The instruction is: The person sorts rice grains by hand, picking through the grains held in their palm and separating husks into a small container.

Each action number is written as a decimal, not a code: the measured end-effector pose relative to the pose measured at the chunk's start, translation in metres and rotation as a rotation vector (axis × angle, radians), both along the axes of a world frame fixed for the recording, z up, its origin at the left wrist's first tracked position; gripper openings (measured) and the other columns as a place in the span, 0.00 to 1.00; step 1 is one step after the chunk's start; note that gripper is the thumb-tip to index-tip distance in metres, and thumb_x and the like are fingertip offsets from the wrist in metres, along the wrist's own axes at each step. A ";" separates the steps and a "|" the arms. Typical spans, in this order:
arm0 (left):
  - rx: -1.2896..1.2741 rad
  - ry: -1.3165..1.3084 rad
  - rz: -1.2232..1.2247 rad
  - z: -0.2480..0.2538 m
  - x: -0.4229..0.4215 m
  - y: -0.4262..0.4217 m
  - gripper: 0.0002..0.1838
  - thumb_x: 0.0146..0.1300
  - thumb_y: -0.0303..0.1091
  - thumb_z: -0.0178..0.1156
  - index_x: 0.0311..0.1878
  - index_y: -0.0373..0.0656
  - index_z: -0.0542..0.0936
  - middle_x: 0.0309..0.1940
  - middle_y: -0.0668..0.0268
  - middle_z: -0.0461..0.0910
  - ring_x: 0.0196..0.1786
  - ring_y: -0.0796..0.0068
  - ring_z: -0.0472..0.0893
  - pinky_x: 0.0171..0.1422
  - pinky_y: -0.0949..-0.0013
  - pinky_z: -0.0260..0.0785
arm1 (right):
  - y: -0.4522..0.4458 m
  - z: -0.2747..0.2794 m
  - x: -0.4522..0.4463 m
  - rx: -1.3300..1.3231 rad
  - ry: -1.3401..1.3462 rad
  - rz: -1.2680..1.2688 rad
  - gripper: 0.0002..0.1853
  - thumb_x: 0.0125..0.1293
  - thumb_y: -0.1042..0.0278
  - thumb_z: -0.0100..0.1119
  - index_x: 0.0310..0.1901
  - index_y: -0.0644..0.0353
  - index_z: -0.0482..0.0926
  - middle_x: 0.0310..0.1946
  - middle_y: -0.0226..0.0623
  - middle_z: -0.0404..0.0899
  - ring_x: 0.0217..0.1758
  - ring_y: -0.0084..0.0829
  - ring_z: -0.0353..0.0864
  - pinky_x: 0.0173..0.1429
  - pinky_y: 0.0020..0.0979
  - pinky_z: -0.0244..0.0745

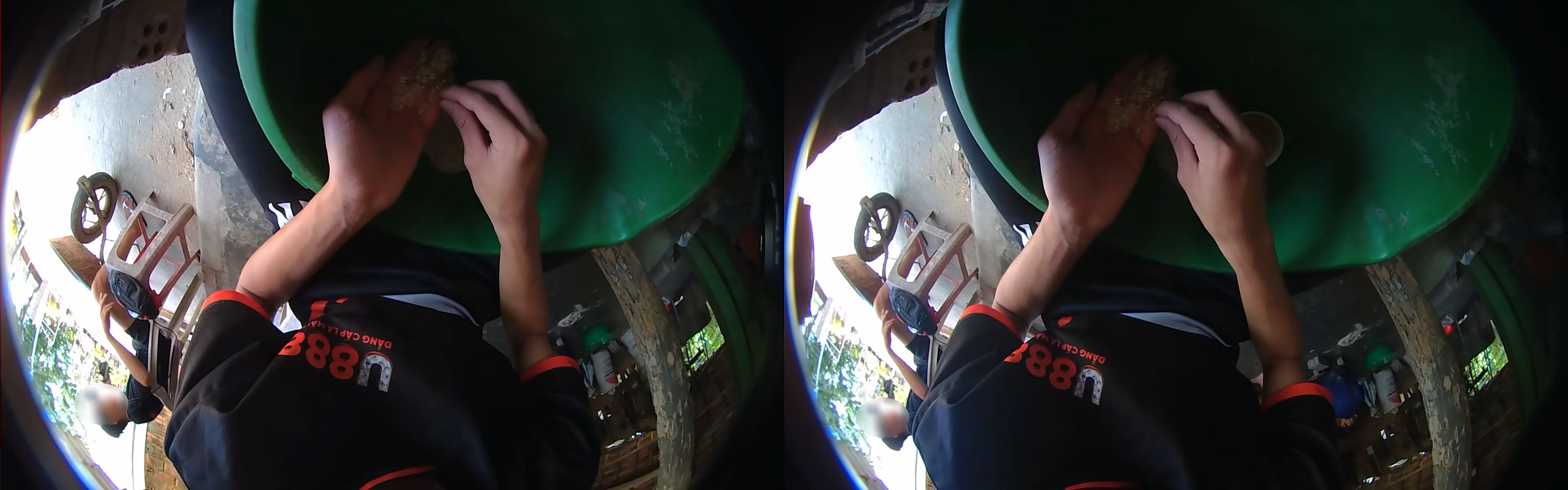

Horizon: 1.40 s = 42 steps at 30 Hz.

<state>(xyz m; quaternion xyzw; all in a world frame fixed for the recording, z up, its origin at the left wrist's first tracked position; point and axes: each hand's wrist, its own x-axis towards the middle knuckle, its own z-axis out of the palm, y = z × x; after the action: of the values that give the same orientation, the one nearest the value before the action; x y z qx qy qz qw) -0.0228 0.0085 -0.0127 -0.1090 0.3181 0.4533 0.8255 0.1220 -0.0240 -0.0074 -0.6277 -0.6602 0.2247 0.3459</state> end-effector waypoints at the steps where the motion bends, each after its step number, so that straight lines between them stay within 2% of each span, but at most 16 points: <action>1: -0.002 0.000 0.009 0.001 0.000 0.000 0.29 0.80 0.43 0.40 0.74 0.33 0.65 0.70 0.53 0.73 0.71 0.61 0.72 0.78 0.59 0.60 | 0.001 0.000 0.000 0.001 -0.012 0.013 0.06 0.63 0.80 0.68 0.42 0.64 0.84 0.37 0.39 0.82 0.36 0.40 0.85 0.37 0.36 0.79; 7: 0.023 -0.021 -0.033 0.003 0.000 -0.002 0.29 0.80 0.44 0.42 0.76 0.37 0.66 0.73 0.57 0.71 0.74 0.64 0.70 0.78 0.61 0.58 | 0.005 0.002 0.005 -0.003 -0.014 0.064 0.06 0.63 0.80 0.67 0.42 0.63 0.83 0.37 0.39 0.82 0.35 0.40 0.84 0.38 0.36 0.78; 11: 0.153 0.039 -0.073 0.006 0.002 -0.004 0.29 0.80 0.43 0.42 0.77 0.36 0.63 0.75 0.58 0.68 0.76 0.66 0.67 0.81 0.61 0.54 | 0.008 0.011 0.008 -0.050 -0.051 0.084 0.07 0.63 0.78 0.68 0.42 0.63 0.82 0.37 0.37 0.81 0.34 0.40 0.84 0.38 0.36 0.77; 14: 0.190 0.050 -0.098 0.008 0.003 -0.004 0.30 0.81 0.43 0.42 0.78 0.36 0.62 0.76 0.58 0.67 0.76 0.66 0.67 0.82 0.61 0.53 | 0.011 0.013 0.014 -0.073 -0.118 0.135 0.08 0.62 0.76 0.69 0.41 0.61 0.81 0.36 0.35 0.80 0.31 0.38 0.84 0.35 0.35 0.77; 19: 0.184 0.028 -0.129 0.007 0.005 -0.003 0.30 0.81 0.44 0.41 0.78 0.36 0.62 0.76 0.57 0.67 0.76 0.64 0.67 0.81 0.59 0.54 | 0.014 0.008 0.018 -0.049 -0.045 0.165 0.10 0.57 0.77 0.71 0.37 0.59 0.78 0.34 0.32 0.79 0.26 0.35 0.82 0.28 0.33 0.76; 23: 0.151 -0.047 -0.150 0.006 0.005 -0.001 0.31 0.81 0.46 0.40 0.78 0.36 0.62 0.75 0.56 0.68 0.74 0.62 0.69 0.80 0.57 0.57 | 0.012 0.006 0.015 -0.024 -0.001 0.112 0.10 0.55 0.79 0.70 0.35 0.59 0.76 0.31 0.31 0.78 0.24 0.33 0.81 0.26 0.32 0.74; 26: 0.140 -0.067 -0.159 0.009 0.006 0.001 0.31 0.81 0.46 0.40 0.78 0.35 0.62 0.75 0.55 0.68 0.74 0.60 0.69 0.80 0.56 0.57 | 0.010 0.003 0.015 0.063 0.091 0.072 0.09 0.55 0.79 0.69 0.34 0.59 0.77 0.29 0.30 0.77 0.22 0.27 0.76 0.25 0.29 0.70; 28: 0.142 -0.066 -0.174 0.009 0.006 0.001 0.31 0.81 0.47 0.40 0.78 0.35 0.62 0.75 0.55 0.68 0.75 0.60 0.69 0.81 0.56 0.57 | 0.007 0.004 0.015 0.010 0.252 0.020 0.08 0.58 0.80 0.68 0.35 0.59 0.78 0.29 0.29 0.77 0.21 0.22 0.70 0.25 0.25 0.66; 32: 0.123 -0.068 -0.150 0.006 0.006 0.002 0.31 0.80 0.45 0.40 0.77 0.32 0.60 0.74 0.50 0.67 0.77 0.58 0.67 0.84 0.55 0.56 | -0.005 0.007 0.032 -0.086 0.326 -0.088 0.05 0.61 0.80 0.66 0.36 0.61 0.78 0.28 0.28 0.76 0.22 0.16 0.67 0.25 0.22 0.61; 35: 0.123 -0.018 -0.131 0.001 0.007 0.001 0.31 0.79 0.41 0.43 0.77 0.29 0.59 0.74 0.46 0.67 0.77 0.55 0.67 0.85 0.54 0.56 | -0.020 0.005 0.052 -0.225 0.190 -0.169 0.05 0.61 0.81 0.63 0.36 0.61 0.78 0.29 0.29 0.77 0.22 0.16 0.67 0.26 0.22 0.60; 36: 0.117 0.003 -0.123 0.000 0.007 0.000 0.30 0.78 0.38 0.45 0.77 0.28 0.58 0.74 0.45 0.67 0.77 0.54 0.68 0.85 0.53 0.56 | -0.025 0.006 0.058 -0.331 0.081 -0.194 0.05 0.61 0.81 0.63 0.37 0.62 0.79 0.30 0.33 0.80 0.25 0.24 0.76 0.28 0.28 0.68; 37: 0.115 0.003 -0.123 0.000 0.007 0.000 0.30 0.78 0.38 0.45 0.77 0.28 0.58 0.74 0.45 0.67 0.77 0.54 0.68 0.85 0.53 0.56 | -0.030 -0.001 0.064 -0.333 0.081 -0.194 0.05 0.61 0.81 0.63 0.37 0.62 0.79 0.30 0.33 0.80 0.25 0.24 0.76 0.28 0.28 0.68; 39: 0.233 0.037 -0.149 0.002 0.009 0.000 0.30 0.76 0.29 0.44 0.78 0.26 0.56 0.76 0.41 0.62 0.81 0.51 0.61 0.87 0.54 0.51 | -0.042 -0.018 0.073 -0.386 -0.296 -0.237 0.04 0.63 0.79 0.64 0.39 0.63 0.79 0.33 0.39 0.83 0.31 0.36 0.84 0.35 0.36 0.76; 40: 0.232 0.035 -0.150 0.001 0.010 -0.001 0.30 0.76 0.29 0.44 0.78 0.26 0.56 0.76 0.41 0.62 0.81 0.51 0.61 0.87 0.54 0.51 | -0.042 -0.016 0.069 -0.446 -0.252 -0.286 0.04 0.64 0.77 0.64 0.39 0.63 0.80 0.37 0.43 0.84 0.37 0.46 0.86 0.42 0.44 0.80; 42: 0.287 0.022 -0.160 0.001 0.009 -0.002 0.33 0.70 0.23 0.46 0.77 0.26 0.55 0.77 0.41 0.61 0.81 0.51 0.60 0.88 0.54 0.50 | -0.037 -0.010 0.064 -0.374 -0.213 -0.268 0.04 0.64 0.77 0.64 0.40 0.63 0.80 0.37 0.42 0.84 0.36 0.44 0.86 0.41 0.41 0.80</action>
<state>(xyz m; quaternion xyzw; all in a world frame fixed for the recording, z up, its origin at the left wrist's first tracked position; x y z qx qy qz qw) -0.0139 0.0069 -0.0119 0.0408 0.2668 0.4279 0.8626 0.1857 -0.0608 -0.0170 -0.7827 -0.5508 0.2276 0.1793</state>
